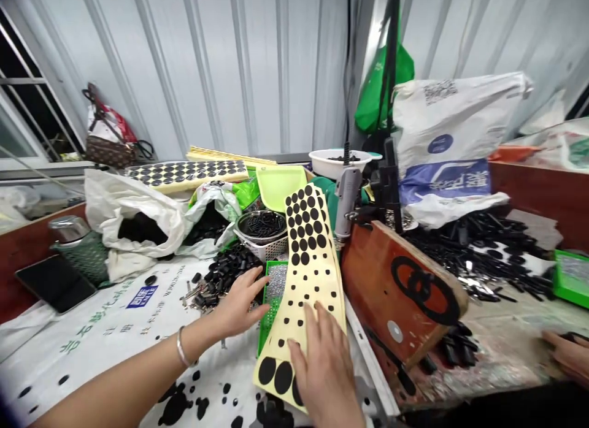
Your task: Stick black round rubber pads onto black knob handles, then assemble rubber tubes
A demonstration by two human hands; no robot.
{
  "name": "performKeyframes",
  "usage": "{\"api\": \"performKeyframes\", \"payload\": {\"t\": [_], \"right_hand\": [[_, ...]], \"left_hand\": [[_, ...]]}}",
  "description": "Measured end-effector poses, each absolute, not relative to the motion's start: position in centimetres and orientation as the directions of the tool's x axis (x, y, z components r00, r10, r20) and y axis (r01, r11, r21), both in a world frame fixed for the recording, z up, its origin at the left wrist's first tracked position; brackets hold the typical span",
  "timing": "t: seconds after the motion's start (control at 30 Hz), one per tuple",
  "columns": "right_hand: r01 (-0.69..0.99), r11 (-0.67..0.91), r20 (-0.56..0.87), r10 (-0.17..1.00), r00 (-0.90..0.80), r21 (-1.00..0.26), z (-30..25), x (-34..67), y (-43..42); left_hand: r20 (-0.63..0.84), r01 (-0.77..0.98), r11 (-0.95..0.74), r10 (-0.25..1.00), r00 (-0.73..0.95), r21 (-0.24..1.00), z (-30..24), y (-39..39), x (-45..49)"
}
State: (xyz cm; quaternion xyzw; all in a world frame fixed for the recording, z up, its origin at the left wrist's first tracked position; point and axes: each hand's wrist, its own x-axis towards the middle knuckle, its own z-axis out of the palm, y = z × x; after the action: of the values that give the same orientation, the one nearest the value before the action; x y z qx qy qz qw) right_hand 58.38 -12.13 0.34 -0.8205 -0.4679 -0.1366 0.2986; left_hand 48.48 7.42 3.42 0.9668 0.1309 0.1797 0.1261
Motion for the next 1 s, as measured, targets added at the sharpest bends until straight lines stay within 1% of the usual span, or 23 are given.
{"api": "performKeyframes", "payload": {"t": [0.07,0.1,0.2,0.27,0.3,0.37,0.43,0.5,0.57,0.6,0.63,0.67,0.73,0.8,0.93,1.0], "right_hand": [[0.939,-0.259,0.504,0.794,0.340,-0.225,0.1,56.9,-11.2],[0.962,-0.205,0.486,0.832,0.267,-0.177,0.1,56.5,-10.6],[0.989,-0.112,0.421,0.895,0.144,-0.101,0.2,56.5,-8.7],[0.995,-0.069,0.377,0.922,0.089,-0.067,0.0,57.3,-7.8],[0.998,-0.041,0.351,0.935,0.055,-0.047,-0.1,57.8,-7.6],[1.000,-0.005,0.298,0.954,0.007,-0.008,-0.6,58.9,-7.5],[1.000,-0.010,0.252,0.968,0.006,0.016,-0.8,59.8,-7.7],[0.998,-0.058,0.209,0.976,0.054,0.011,-0.5,60.3,-8.1],[0.992,-0.125,0.168,0.977,0.128,-0.028,0.3,60.3,-8.4],[0.985,-0.161,0.148,0.975,0.168,-0.057,0.8,60.2,-8.4],[0.977,-0.191,0.124,0.972,0.202,-0.090,1.3,60.1,-8.4],[0.968,-0.218,0.096,0.969,0.230,-0.121,1.9,59.9,-8.3],[0.953,-0.250,0.042,0.965,0.261,-0.172,3.1,59.7,-7.9],[0.946,-0.253,-0.003,0.966,0.257,-0.201,4.3,59.4,-6.8],[0.965,-0.189,-0.094,0.980,0.174,-0.181,5.9,58.4,-2.2],[0.976,-0.151,-0.119,0.984,0.133,-0.158,6.0,57.7,1.2]], "left_hand": [[0.291,0.234,-0.917,0.332,0.897,0.324,2.6,6.8,45.4],[0.285,0.244,-0.904,0.352,0.892,0.351,2.1,6.4,43.8],[0.302,0.222,-0.870,0.376,0.876,0.441,0.0,5.3,39.8],[0.319,0.143,-0.865,0.325,0.890,0.482,-2.3,4.9,38.5],[0.293,0.098,-0.861,0.273,0.916,0.498,-3.6,4.9,38.4],[0.238,0.087,-0.844,0.246,0.939,0.530,-6.2,4.8,39.3],[0.173,0.123,-0.837,0.250,0.953,0.533,-7.9,4.5,41.1],[0.111,0.138,-0.824,0.236,0.965,0.549,-8.1,4.1,42.4],[0.082,0.104,-0.805,0.186,0.979,0.584,-6.7,3.8,42.2],[0.093,0.079,-0.797,0.167,0.981,0.598,-5.5,3.9,41.5],[0.109,0.031,-0.790,0.123,0.986,0.613,-4.2,4.2,40.4],[0.138,0.001,-0.776,0.114,0.984,0.631,-3.0,4.7,39.1],[0.156,0.035,-0.748,0.184,0.970,0.663,-0.9,6.1,36.2],[0.151,0.130,-0.720,0.312,0.938,0.681,0.3,8.0,33.7],[0.156,0.269,-0.639,0.528,0.835,0.720,0.2,11.5,30.6],[0.155,0.328,-0.600,0.613,0.775,0.730,-0.2,13.0,29.6]]}}
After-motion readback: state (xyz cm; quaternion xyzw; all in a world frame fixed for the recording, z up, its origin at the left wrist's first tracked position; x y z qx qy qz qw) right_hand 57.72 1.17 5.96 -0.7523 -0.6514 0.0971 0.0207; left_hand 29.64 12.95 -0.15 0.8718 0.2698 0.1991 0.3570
